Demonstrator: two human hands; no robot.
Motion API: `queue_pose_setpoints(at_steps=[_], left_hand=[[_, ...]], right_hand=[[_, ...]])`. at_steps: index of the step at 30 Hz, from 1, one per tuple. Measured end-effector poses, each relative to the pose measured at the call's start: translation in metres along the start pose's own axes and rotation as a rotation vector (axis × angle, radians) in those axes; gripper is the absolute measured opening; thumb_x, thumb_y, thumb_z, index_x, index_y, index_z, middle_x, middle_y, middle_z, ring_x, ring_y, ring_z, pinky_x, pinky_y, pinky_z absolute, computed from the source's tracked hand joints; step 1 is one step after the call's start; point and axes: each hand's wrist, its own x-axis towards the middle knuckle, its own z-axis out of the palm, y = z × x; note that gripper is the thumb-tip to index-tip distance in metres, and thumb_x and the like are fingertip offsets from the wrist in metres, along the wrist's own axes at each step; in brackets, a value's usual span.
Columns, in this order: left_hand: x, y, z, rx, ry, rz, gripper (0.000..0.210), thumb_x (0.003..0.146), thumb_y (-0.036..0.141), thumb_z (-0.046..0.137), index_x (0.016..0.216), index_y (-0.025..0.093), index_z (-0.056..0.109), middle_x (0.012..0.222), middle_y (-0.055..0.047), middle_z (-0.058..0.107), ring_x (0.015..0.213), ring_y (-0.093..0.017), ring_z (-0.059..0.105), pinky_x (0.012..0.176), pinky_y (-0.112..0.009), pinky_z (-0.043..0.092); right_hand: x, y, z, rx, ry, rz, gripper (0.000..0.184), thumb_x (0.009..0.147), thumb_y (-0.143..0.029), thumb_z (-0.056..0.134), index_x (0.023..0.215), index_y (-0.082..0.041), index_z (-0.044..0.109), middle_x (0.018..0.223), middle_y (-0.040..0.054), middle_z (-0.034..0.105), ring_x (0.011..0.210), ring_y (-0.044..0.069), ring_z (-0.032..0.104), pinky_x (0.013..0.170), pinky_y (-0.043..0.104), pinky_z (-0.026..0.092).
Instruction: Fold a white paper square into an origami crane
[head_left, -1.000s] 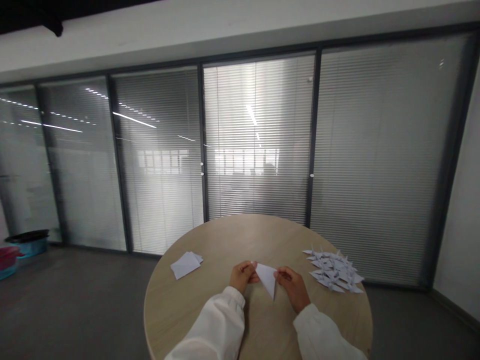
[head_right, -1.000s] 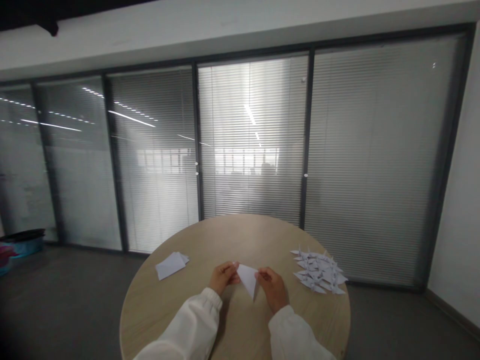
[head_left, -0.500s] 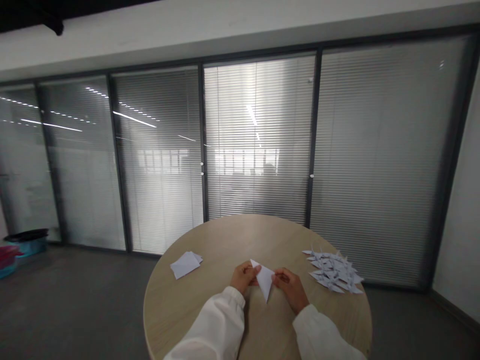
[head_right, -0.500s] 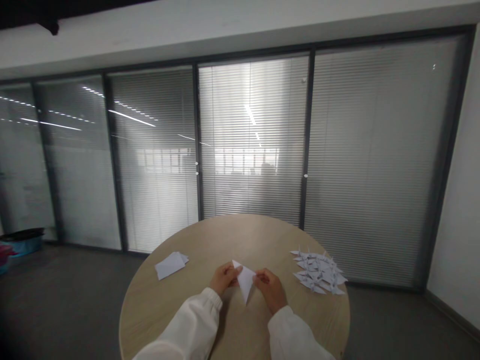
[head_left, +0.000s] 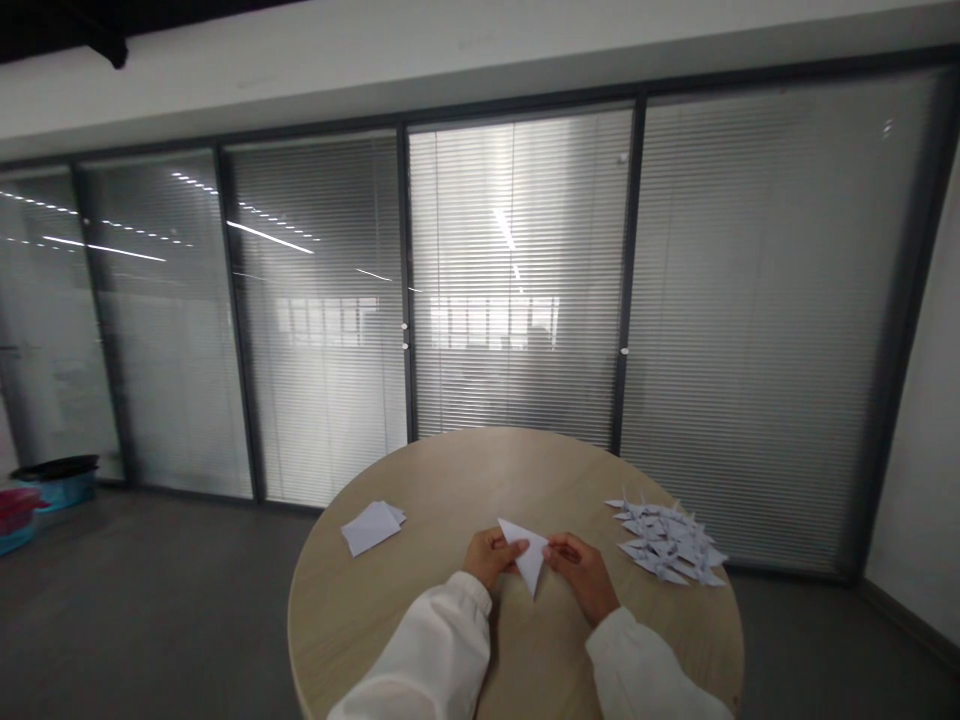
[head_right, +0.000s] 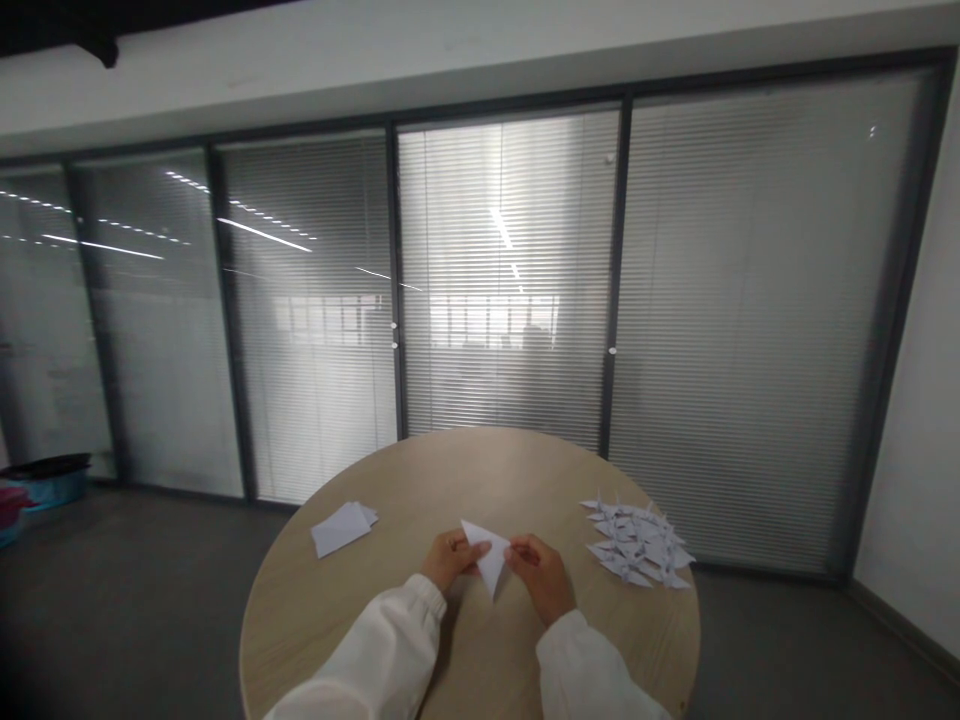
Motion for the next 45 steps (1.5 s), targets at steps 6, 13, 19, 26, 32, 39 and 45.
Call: queue_pose_setpoints(at_steps=[6,13,19,26,32,39,45], left_hand=[[0.0009,-0.0016,-0.0002,-0.012,-0.006,0.008,0.041,0.046,0.040,0.075,0.073,0.011,0.066,0.066,-0.006,0.068,0.062,-0.019,0.062,0.057,-0.029,0.049],[0.0014,-0.0018,-0.0002,-0.005,0.007,0.012,0.044,0.042,0.039,0.077,0.073,0.010,0.066,0.066,-0.006,0.068,0.062,-0.020,0.062,0.056,-0.028,0.048],[0.0003,0.0001,0.0005,-0.012,0.011,0.002,0.044,0.041,0.039,0.077,0.073,0.010,0.067,0.066,-0.007,0.068,0.063,-0.020,0.062,0.057,-0.029,0.049],[-0.0004,0.0014,0.0013,0.002,0.024,0.005,0.045,0.040,0.040,0.077,0.071,0.009,0.067,0.062,-0.006,0.067,0.060,-0.020,0.061,0.056,-0.029,0.048],[0.0009,0.0004,0.0018,0.003,0.012,0.007,0.047,0.040,0.042,0.076,0.074,0.009,0.067,0.063,-0.007,0.067,0.062,-0.020,0.061,0.056,-0.029,0.048],[0.0006,-0.0029,0.0033,0.065,-0.062,-0.016,0.047,0.043,0.043,0.075,0.076,0.010,0.067,0.068,-0.006,0.067,0.062,-0.018,0.060,0.056,-0.027,0.047],[-0.0011,-0.0081,0.0052,0.105,-0.131,-0.087,0.051,0.044,0.051,0.071,0.074,0.010,0.068,0.062,-0.004,0.065,0.060,-0.018,0.059,0.059,-0.030,0.048]], right_hand=[[-0.0014,-0.0003,-0.0003,0.015,-0.008,-0.005,0.030,0.063,-0.043,0.063,0.077,-0.017,0.063,0.073,0.0045,0.068,0.071,0.020,0.061,0.065,0.028,0.046],[-0.0006,-0.0019,-0.0006,-0.041,-0.003,0.016,0.038,0.060,-0.050,0.063,0.077,-0.016,0.064,0.074,0.0060,0.068,0.072,0.021,0.061,0.065,0.028,0.047],[0.0000,0.0016,-0.0009,0.008,-0.016,0.004,0.034,0.061,-0.047,0.064,0.077,-0.017,0.064,0.073,0.0051,0.067,0.071,0.021,0.061,0.063,0.028,0.046],[-0.0017,-0.0009,-0.0004,0.055,-0.032,0.018,0.028,0.063,-0.043,0.064,0.075,-0.017,0.065,0.070,0.0031,0.067,0.068,0.019,0.060,0.061,0.026,0.044],[-0.0006,0.0015,-0.0006,0.034,-0.033,0.011,0.028,0.063,-0.042,0.064,0.076,-0.016,0.063,0.070,0.0029,0.066,0.068,0.018,0.059,0.062,0.025,0.044],[-0.0002,0.0017,-0.0013,-0.035,-0.035,-0.007,0.031,0.066,-0.046,0.060,0.073,-0.015,0.062,0.064,0.0019,0.064,0.063,0.017,0.057,0.058,0.024,0.043],[-0.0012,0.0014,-0.0022,-0.052,0.023,-0.033,0.029,0.066,-0.045,0.060,0.071,-0.017,0.062,0.062,0.0017,0.063,0.062,0.017,0.057,0.058,0.025,0.043]])
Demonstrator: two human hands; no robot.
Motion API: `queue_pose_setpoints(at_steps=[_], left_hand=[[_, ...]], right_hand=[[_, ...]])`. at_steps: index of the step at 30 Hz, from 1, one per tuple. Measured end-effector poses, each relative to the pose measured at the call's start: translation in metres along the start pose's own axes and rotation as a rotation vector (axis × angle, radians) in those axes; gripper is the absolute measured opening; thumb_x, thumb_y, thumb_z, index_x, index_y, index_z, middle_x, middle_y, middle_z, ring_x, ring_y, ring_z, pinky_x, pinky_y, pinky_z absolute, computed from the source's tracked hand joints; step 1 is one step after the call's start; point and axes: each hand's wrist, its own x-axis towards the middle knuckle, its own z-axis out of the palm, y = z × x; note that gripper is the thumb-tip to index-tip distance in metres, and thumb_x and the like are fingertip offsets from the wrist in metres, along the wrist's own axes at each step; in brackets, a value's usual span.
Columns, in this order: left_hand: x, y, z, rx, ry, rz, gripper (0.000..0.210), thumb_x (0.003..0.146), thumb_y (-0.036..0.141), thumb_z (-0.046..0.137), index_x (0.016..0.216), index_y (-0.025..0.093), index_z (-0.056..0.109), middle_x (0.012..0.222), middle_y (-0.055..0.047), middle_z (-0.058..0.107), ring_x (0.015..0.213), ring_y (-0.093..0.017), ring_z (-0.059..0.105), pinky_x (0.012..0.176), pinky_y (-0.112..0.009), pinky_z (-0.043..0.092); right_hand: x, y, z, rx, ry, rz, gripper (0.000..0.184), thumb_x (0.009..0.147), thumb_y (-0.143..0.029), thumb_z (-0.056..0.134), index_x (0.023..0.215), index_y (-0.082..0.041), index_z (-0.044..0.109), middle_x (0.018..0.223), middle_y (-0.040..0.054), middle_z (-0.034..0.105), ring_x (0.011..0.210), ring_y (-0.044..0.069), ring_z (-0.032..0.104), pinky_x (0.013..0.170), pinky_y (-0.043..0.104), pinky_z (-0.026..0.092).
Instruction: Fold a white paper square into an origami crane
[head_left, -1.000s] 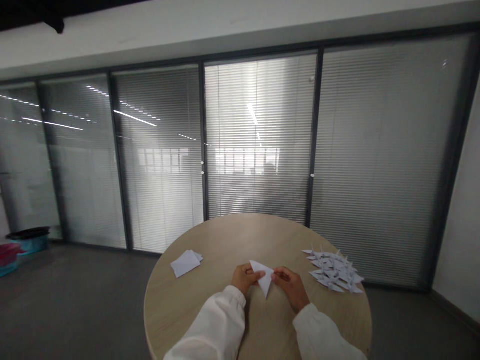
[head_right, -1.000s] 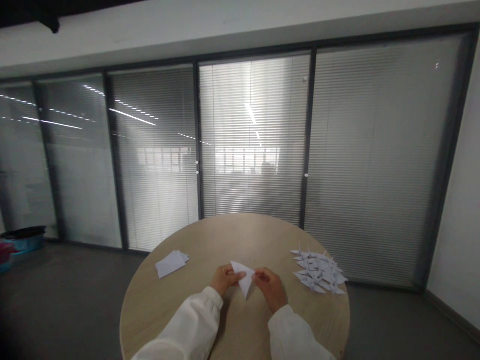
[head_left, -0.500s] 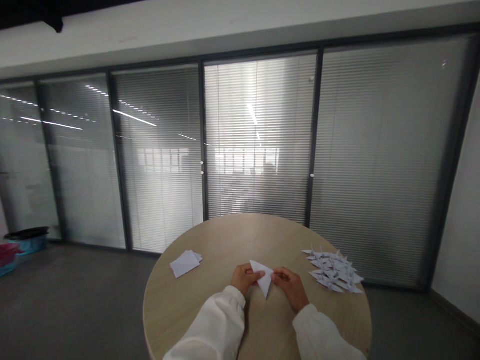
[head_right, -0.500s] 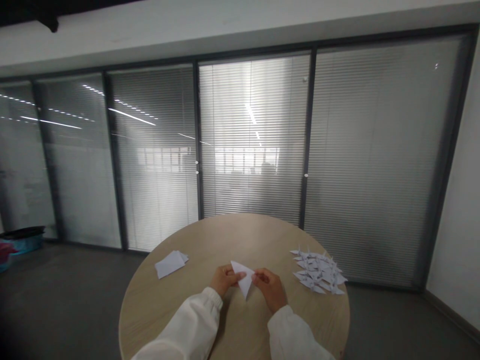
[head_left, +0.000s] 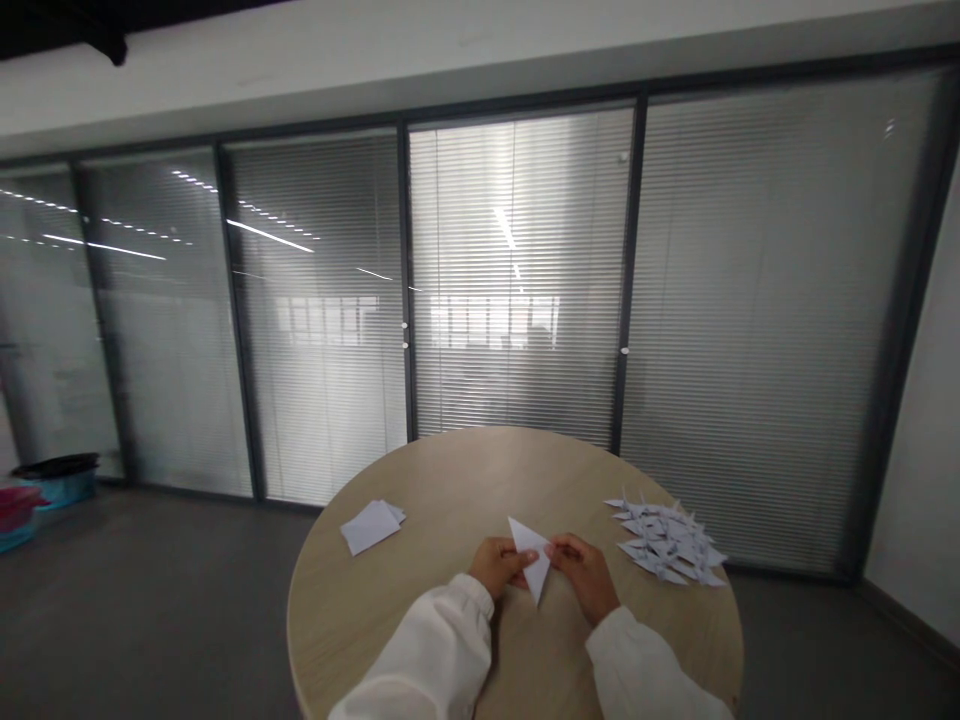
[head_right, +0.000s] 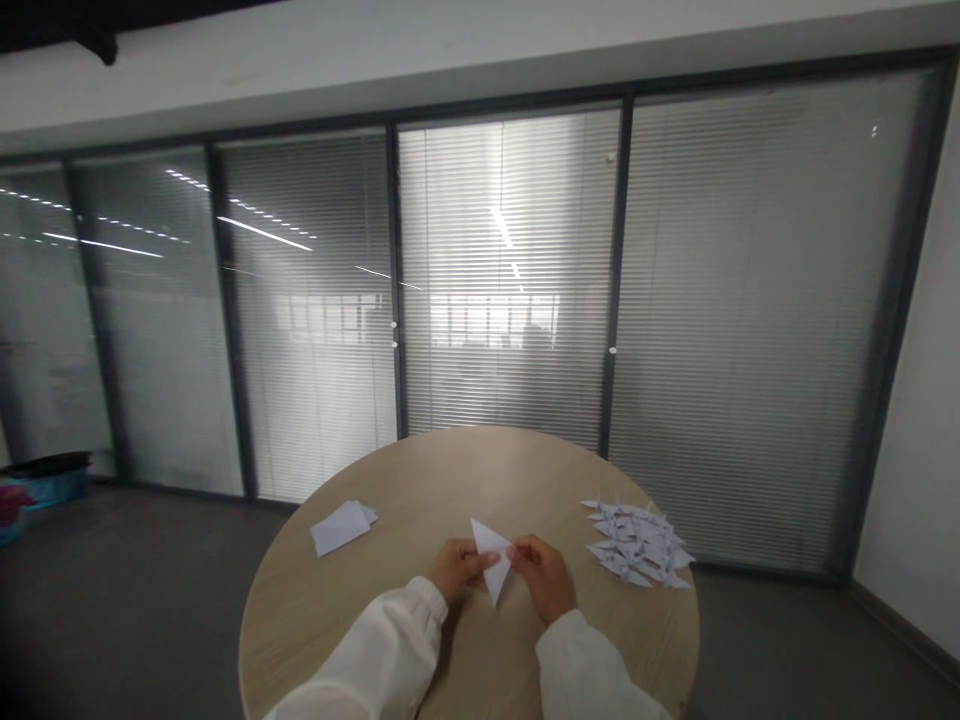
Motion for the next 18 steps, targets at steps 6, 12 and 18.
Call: queue_pose_setpoints(at_steps=[6,12,18], left_hand=[[0.001,0.001,0.002,0.057,0.070,0.012,0.051,0.043,0.055,0.070,0.066,0.010,0.066,0.054,-0.003,0.061,0.049,-0.014,0.055,0.054,-0.029,0.048],[-0.003,0.001,0.005,0.061,-0.041,-0.067,0.053,0.042,0.060,0.066,0.059,0.010,0.063,0.052,-0.004,0.062,0.049,-0.015,0.056,0.055,-0.029,0.047],[-0.009,0.006,0.005,0.108,-0.063,0.000,0.051,0.050,0.061,0.062,0.058,0.011,0.064,0.052,-0.004,0.062,0.044,-0.012,0.052,0.050,-0.025,0.044]], right_hand=[[0.001,0.000,0.001,0.026,0.002,0.015,0.027,0.066,-0.043,0.061,0.070,-0.017,0.062,0.063,0.0025,0.064,0.063,0.018,0.059,0.058,0.026,0.044],[0.001,-0.004,-0.001,0.052,0.064,0.027,0.029,0.063,-0.044,0.062,0.071,-0.017,0.062,0.065,0.0028,0.066,0.065,0.019,0.060,0.061,0.026,0.046],[-0.001,-0.013,0.000,0.036,0.084,0.039,0.030,0.061,-0.048,0.063,0.068,-0.018,0.063,0.061,0.0014,0.065,0.062,0.019,0.059,0.060,0.026,0.045]])
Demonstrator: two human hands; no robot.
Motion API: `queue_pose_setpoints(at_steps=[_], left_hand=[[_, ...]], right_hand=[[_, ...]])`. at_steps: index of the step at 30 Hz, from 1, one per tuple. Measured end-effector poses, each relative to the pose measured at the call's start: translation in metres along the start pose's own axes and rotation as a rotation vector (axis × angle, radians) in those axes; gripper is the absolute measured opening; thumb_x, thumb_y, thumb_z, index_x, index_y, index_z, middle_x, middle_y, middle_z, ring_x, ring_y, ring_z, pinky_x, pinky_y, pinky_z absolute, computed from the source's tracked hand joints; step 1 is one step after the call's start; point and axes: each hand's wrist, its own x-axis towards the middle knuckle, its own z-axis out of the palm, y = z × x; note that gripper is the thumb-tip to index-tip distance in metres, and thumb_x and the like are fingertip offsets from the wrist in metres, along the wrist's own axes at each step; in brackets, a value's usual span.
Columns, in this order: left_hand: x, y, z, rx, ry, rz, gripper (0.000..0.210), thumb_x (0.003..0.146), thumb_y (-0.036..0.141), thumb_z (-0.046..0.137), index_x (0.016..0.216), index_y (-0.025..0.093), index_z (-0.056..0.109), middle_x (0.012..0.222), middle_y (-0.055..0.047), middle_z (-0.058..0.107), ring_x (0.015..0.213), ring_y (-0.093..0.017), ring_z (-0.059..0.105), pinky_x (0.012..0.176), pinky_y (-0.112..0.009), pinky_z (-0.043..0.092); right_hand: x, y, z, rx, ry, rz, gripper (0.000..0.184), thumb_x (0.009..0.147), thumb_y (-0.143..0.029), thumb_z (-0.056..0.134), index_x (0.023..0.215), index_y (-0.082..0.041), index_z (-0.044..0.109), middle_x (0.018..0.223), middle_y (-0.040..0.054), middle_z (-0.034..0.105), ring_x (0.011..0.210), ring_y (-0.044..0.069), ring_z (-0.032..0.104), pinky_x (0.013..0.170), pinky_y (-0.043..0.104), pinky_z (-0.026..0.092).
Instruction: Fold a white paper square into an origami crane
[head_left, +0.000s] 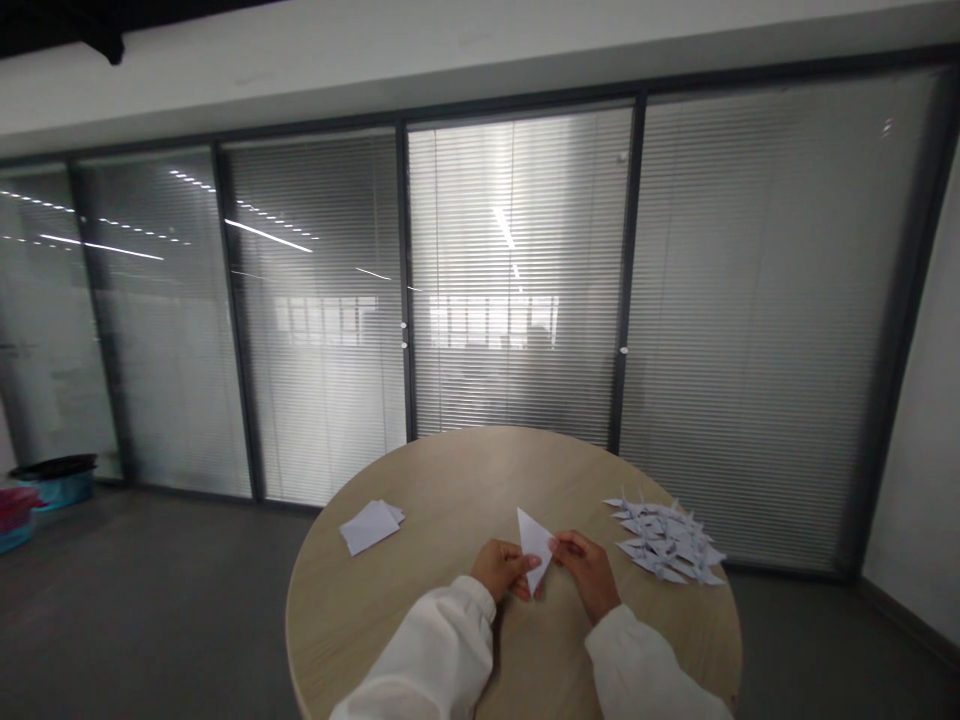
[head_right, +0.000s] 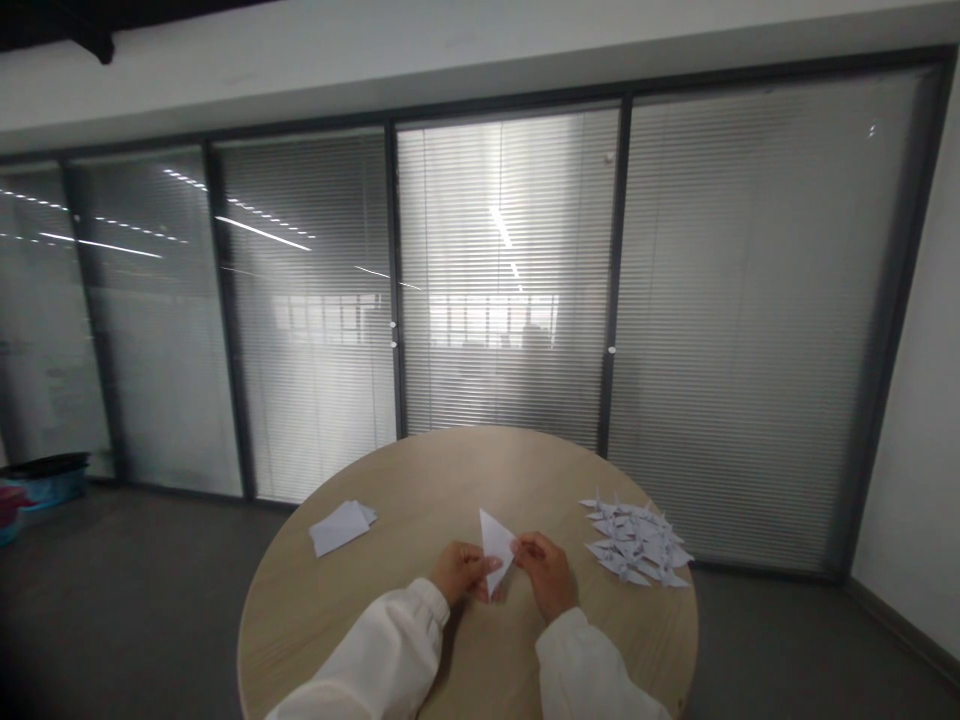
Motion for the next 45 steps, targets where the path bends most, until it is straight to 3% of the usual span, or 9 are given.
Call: queue_pose_setpoints(at_steps=[6,12,19,28,34,38,42,45], left_hand=[[-0.003,0.002,0.004,-0.034,-0.083,-0.032,0.050,0.051,0.060,0.062,0.060,0.011,0.063,0.056,-0.004,0.063,0.053,-0.016,0.058,0.056,-0.028,0.046],[-0.003,0.002,0.004,-0.037,-0.053,-0.027,0.049,0.049,0.060,0.063,0.059,0.012,0.058,0.052,-0.004,0.062,0.047,-0.017,0.057,0.050,-0.029,0.045],[0.002,-0.005,0.004,-0.077,-0.121,-0.039,0.046,0.052,0.057,0.063,0.064,0.013,0.057,0.057,-0.005,0.065,0.055,-0.019,0.061,0.054,-0.030,0.045],[0.001,-0.005,0.004,-0.003,-0.027,0.034,0.044,0.058,0.057,0.058,0.061,0.014,0.055,0.051,-0.002,0.062,0.045,-0.014,0.057,0.046,-0.024,0.042],[0.006,-0.003,-0.003,-0.060,0.083,0.055,0.051,0.056,0.060,0.059,0.070,0.011,0.059,0.075,-0.010,0.067,0.057,-0.017,0.062,0.045,-0.023,0.043],[0.007,0.000,-0.004,-0.090,0.120,0.058,0.053,0.052,0.058,0.064,0.078,0.012,0.060,0.076,-0.009,0.066,0.062,-0.018,0.062,0.048,-0.025,0.045],[0.006,0.000,-0.005,-0.036,0.082,0.098,0.051,0.054,0.059,0.061,0.070,0.010,0.063,0.058,-0.005,0.064,0.049,-0.014,0.055,0.048,-0.024,0.042],[0.006,-0.003,-0.007,-0.013,0.066,0.107,0.052,0.057,0.061,0.059,0.065,0.009,0.064,0.055,-0.005,0.063,0.044,-0.012,0.052,0.047,-0.024,0.040]], right_hand=[[0.005,0.008,-0.003,-0.022,0.049,0.001,0.034,0.062,-0.050,0.061,0.071,-0.018,0.063,0.061,0.0014,0.064,0.061,0.018,0.057,0.059,0.026,0.044],[0.003,0.000,-0.001,0.024,0.064,0.008,0.032,0.060,-0.049,0.063,0.068,-0.018,0.062,0.056,-0.0006,0.061,0.058,0.017,0.055,0.058,0.025,0.043],[0.007,0.010,-0.005,0.084,0.107,0.004,0.033,0.061,-0.048,0.062,0.072,-0.018,0.061,0.064,0.0008,0.063,0.063,0.017,0.056,0.061,0.025,0.044],[0.009,0.014,-0.006,0.078,0.134,0.025,0.031,0.062,-0.046,0.061,0.074,-0.018,0.060,0.064,0.0011,0.063,0.063,0.016,0.056,0.062,0.026,0.045],[0.010,0.013,-0.007,0.115,0.139,0.070,0.032,0.059,-0.046,0.063,0.072,-0.018,0.060,0.062,0.0010,0.063,0.061,0.017,0.058,0.059,0.026,0.046],[0.007,0.008,-0.003,0.124,0.060,0.086,0.028,0.058,-0.044,0.066,0.068,-0.019,0.057,0.055,-0.0015,0.061,0.056,0.016,0.058,0.056,0.025,0.044],[0.003,0.005,0.003,0.095,-0.102,0.077,0.029,0.058,-0.045,0.066,0.066,-0.018,0.057,0.053,-0.0014,0.061,0.053,0.015,0.056,0.053,0.024,0.042],[0.002,0.007,0.004,0.063,-0.138,0.073,0.032,0.058,-0.047,0.066,0.067,-0.017,0.058,0.053,-0.0012,0.062,0.052,0.015,0.056,0.053,0.024,0.041]])
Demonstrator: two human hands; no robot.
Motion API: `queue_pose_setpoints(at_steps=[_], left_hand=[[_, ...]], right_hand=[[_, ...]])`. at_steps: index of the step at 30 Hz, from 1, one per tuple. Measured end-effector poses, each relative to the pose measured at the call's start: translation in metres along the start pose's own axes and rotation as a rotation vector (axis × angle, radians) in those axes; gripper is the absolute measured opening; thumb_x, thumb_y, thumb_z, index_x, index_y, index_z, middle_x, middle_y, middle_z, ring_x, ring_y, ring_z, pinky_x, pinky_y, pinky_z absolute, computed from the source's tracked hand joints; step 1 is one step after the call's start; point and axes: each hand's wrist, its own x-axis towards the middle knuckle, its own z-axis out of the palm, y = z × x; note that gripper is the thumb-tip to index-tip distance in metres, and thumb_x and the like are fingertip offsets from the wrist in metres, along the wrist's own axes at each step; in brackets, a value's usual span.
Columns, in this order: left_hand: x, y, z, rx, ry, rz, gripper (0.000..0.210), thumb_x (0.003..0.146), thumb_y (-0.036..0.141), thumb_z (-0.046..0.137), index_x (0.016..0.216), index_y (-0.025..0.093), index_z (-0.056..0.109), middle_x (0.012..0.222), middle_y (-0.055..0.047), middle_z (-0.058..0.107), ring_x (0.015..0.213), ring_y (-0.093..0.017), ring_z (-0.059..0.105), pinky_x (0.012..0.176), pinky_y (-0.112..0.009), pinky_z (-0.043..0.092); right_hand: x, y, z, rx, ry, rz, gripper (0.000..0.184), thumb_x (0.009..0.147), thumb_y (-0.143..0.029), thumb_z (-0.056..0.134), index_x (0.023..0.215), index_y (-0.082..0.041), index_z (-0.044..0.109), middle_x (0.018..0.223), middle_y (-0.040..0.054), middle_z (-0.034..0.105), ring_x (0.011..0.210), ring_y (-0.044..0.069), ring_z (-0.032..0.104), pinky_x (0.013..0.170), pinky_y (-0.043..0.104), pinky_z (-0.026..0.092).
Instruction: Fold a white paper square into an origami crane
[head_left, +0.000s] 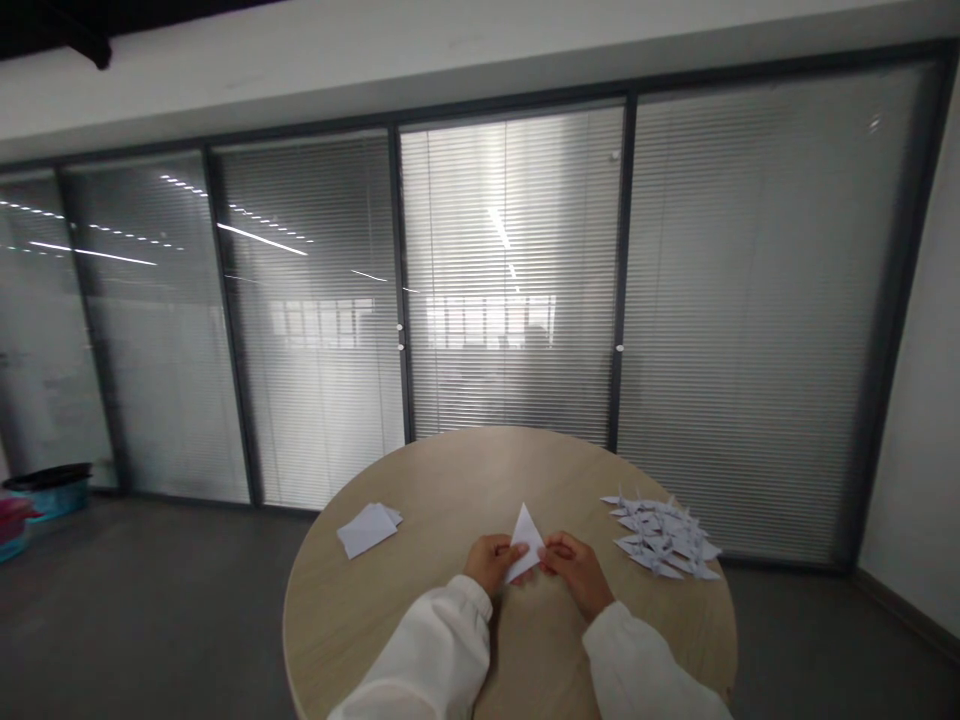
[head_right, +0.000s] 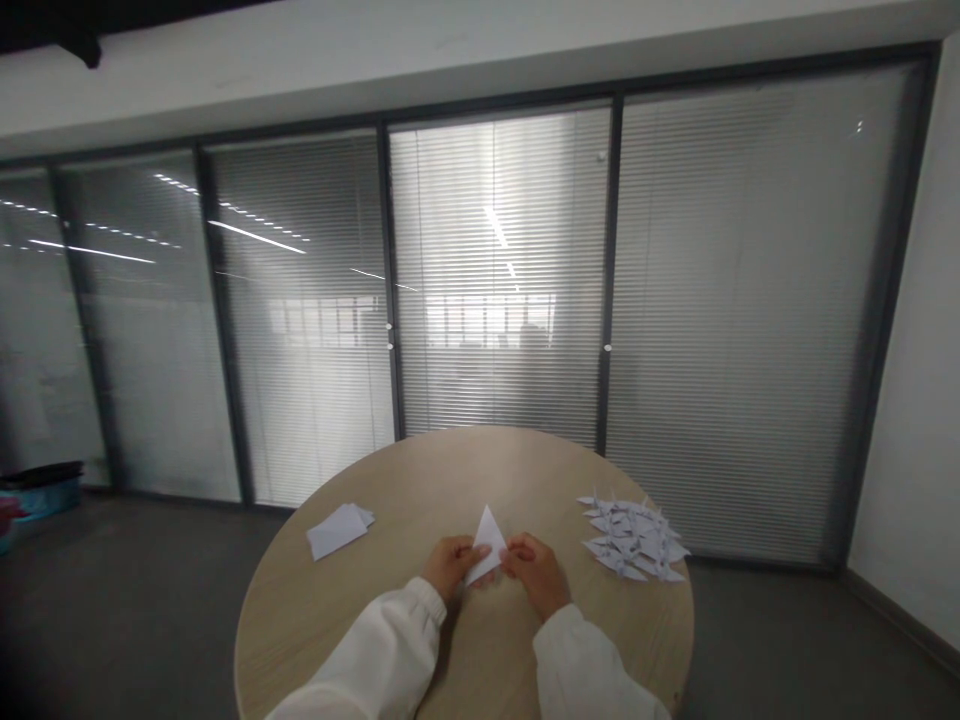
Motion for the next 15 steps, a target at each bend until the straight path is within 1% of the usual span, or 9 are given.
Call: queue_pose_setpoints(at_steps=[3,6,8,11,13,15], left_hand=[[-0.0001,-0.0021,0.0005,-0.024,0.007,-0.028,0.053,0.055,0.061,0.060,0.066,0.009,0.064,0.055,-0.006,0.063,0.044,-0.013,0.052,0.047,-0.025,0.040],[-0.0005,-0.0009,0.0020,-0.047,0.028,-0.041,0.052,0.053,0.060,0.061,0.066,0.010,0.064,0.052,-0.004,0.062,0.044,-0.014,0.051,0.047,-0.026,0.039],[-0.0002,0.0007,0.0021,-0.017,0.077,-0.012,0.051,0.052,0.060,0.062,0.062,0.010,0.063,0.048,-0.002,0.058,0.043,-0.012,0.048,0.045,-0.024,0.035],[0.0016,0.0021,0.0001,0.046,0.179,0.037,0.048,0.049,0.059,0.064,0.053,0.012,0.059,0.040,0.003,0.048,0.040,-0.008,0.040,0.041,-0.021,0.028],[0.0032,0.0018,-0.0014,0.041,0.207,0.053,0.047,0.048,0.059,0.065,0.048,0.012,0.057,0.038,0.004,0.043,0.039,-0.007,0.036,0.040,-0.021,0.025],[0.0043,0.0009,-0.0022,0.011,0.207,0.052,0.047,0.047,0.058,0.066,0.046,0.013,0.055,0.037,0.005,0.042,0.038,-0.006,0.035,0.040,-0.021,0.025]], right_hand=[[0.0002,0.0015,-0.0010,-0.009,0.001,0.003,0.032,0.058,-0.047,0.066,0.068,-0.017,0.059,0.055,-0.0008,0.063,0.054,0.015,0.057,0.053,0.024,0.041],[-0.0004,0.0012,-0.0019,-0.010,-0.003,-0.005,0.030,0.060,-0.045,0.065,0.070,-0.017,0.060,0.054,-0.0019,0.062,0.053,0.014,0.056,0.053,0.023,0.040],[-0.0010,0.0011,-0.0019,-0.017,-0.007,-0.012,0.029,0.061,-0.044,0.065,0.070,-0.017,0.059,0.053,-0.0024,0.061,0.050,0.013,0.054,0.052,0.023,0.039],[-0.0016,0.0019,-0.0012,-0.025,-0.030,-0.004,0.027,0.060,-0.041,0.065,0.067,-0.017,0.058,0.051,-0.0028,0.059,0.048,0.012,0.052,0.051,0.022,0.038],[-0.0019,0.0023,-0.0009,-0.029,-0.049,0.003,0.026,0.060,-0.041,0.066,0.066,-0.017,0.056,0.050,-0.0033,0.058,0.048,0.012,0.051,0.051,0.022,0.038],[-0.0022,0.0021,-0.0009,-0.040,-0.058,0.000,0.026,0.060,-0.041,0.065,0.065,-0.017,0.056,0.050,-0.0032,0.057,0.048,0.012,0.051,0.051,0.023,0.038]])
